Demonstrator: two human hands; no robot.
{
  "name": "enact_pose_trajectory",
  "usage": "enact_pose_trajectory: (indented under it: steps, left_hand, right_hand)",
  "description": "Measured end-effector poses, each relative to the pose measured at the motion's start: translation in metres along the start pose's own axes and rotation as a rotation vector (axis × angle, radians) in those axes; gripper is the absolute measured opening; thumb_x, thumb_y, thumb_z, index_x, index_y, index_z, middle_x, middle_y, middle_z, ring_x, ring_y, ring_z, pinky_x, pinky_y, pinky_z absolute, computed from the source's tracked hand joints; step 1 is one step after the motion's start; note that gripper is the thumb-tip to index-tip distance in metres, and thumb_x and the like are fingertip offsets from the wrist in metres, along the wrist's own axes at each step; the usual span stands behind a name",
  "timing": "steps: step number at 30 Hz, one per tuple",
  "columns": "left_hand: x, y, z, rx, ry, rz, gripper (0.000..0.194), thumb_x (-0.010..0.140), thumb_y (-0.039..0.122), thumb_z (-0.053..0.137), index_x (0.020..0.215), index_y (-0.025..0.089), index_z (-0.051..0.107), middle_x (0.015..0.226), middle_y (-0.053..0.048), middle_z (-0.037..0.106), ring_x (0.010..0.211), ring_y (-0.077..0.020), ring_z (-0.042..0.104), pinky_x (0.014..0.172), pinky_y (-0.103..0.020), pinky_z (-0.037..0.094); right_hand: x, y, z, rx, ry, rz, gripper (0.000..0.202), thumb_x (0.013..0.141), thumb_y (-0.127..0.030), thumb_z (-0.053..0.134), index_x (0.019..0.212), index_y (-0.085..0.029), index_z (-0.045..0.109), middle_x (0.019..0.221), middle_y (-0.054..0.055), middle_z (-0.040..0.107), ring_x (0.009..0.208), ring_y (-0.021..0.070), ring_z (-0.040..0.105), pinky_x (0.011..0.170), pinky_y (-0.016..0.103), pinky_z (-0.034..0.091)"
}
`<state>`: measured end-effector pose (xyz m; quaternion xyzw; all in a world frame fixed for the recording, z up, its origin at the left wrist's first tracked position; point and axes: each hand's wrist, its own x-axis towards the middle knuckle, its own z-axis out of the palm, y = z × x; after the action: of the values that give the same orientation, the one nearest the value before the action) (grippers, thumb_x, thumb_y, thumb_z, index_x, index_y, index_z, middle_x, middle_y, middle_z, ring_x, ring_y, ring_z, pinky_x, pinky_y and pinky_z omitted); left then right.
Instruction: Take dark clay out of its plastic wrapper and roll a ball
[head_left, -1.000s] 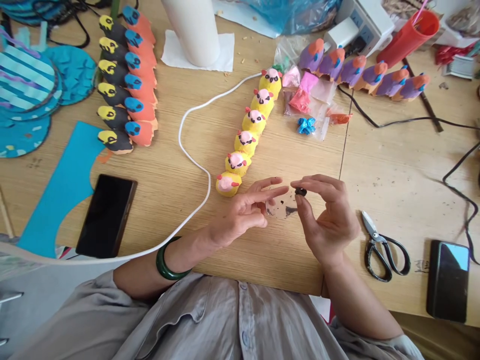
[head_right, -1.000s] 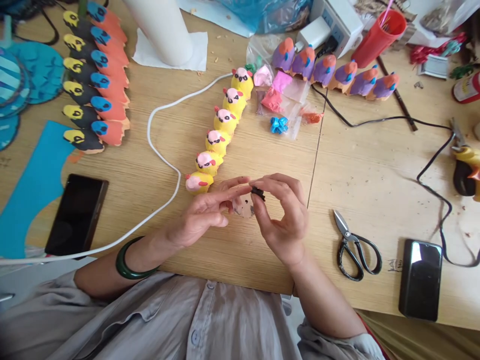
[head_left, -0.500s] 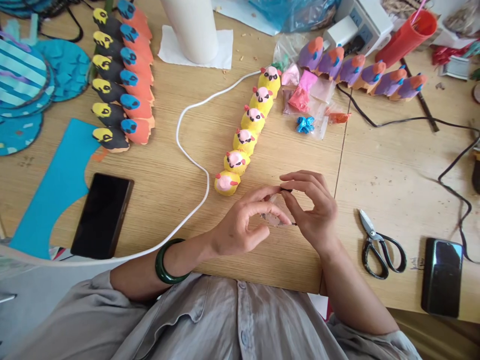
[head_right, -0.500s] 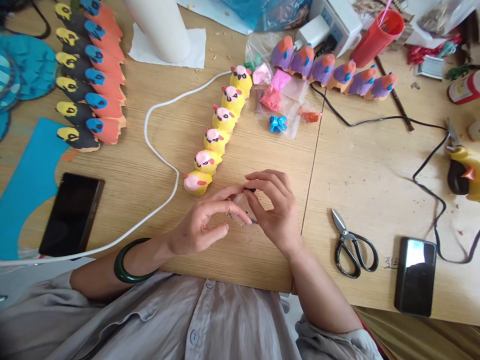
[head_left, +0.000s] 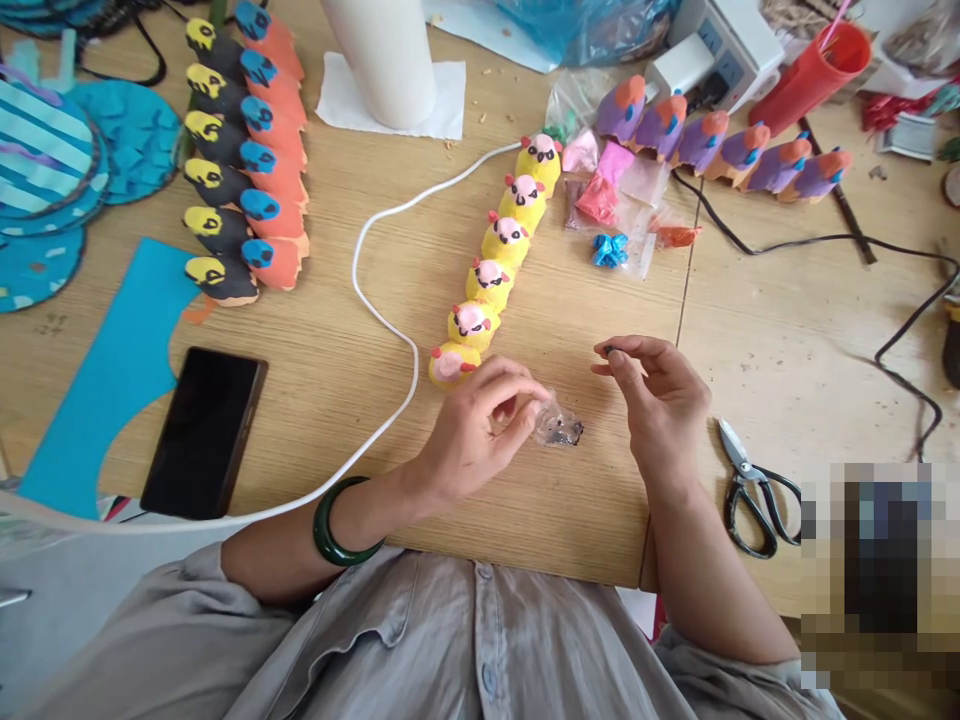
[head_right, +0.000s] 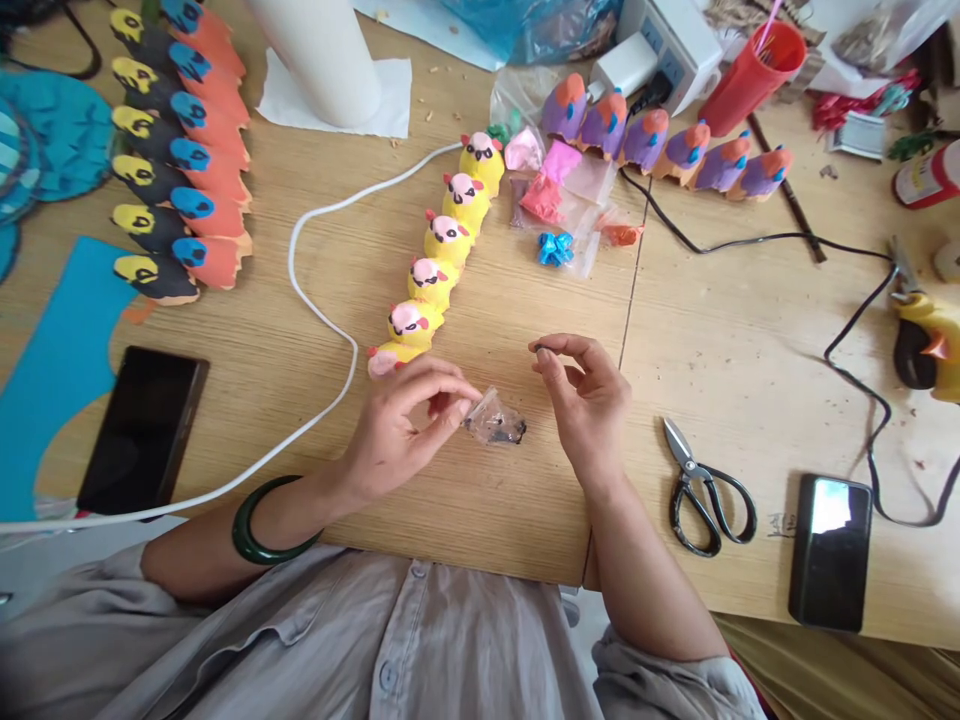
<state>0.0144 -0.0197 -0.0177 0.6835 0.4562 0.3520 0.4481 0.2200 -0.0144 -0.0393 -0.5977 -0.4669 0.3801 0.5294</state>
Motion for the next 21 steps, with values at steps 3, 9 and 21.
enact_pose_trajectory:
  steps: [3, 9, 21]
  left_hand:
    - [0.001, -0.001, -0.003, 0.196, 0.019, 0.013, 0.016, 0.099, 0.030, 0.063, 0.092, 0.017, 0.069, 0.078, 0.000, 0.063, 0.062, -0.0101, 0.050, 0.064, -0.027, 0.042]
    - [-0.001, -0.009, 0.002, 0.230, -0.091, 0.031, 0.014, 0.091, 0.028, 0.074, 0.084, 0.017, 0.071, 0.087, -0.002, 0.064, 0.076, -0.0127, 0.060, 0.068, -0.026, 0.044]
    - [-0.003, -0.006, 0.009, 0.180, -0.114, -0.039, 0.017, 0.088, 0.031, 0.076, 0.078, 0.019, 0.071, 0.081, -0.001, 0.065, 0.067, -0.0111, 0.056, 0.066, -0.026, 0.044]
  right_hand:
    - [0.000, 0.001, -0.001, -0.043, 0.016, -0.040, 0.013, 0.090, -0.033, 0.076, 0.099, -0.023, 0.074, 0.100, 0.003, 0.074, 0.096, 0.0171, 0.070, 0.075, 0.031, 0.067]
    - [0.001, -0.003, 0.001, -0.038, -0.017, -0.041, 0.012, 0.088, -0.031, 0.078, 0.095, -0.023, 0.074, 0.094, 0.002, 0.070, 0.074, 0.0121, 0.064, 0.054, 0.023, 0.058]
    - [-0.001, -0.007, 0.004, -0.027, -0.076, -0.003, 0.010, 0.089, -0.029, 0.075, 0.095, -0.022, 0.073, 0.088, 0.000, 0.069, 0.063, 0.0093, 0.061, 0.055, 0.023, 0.059]
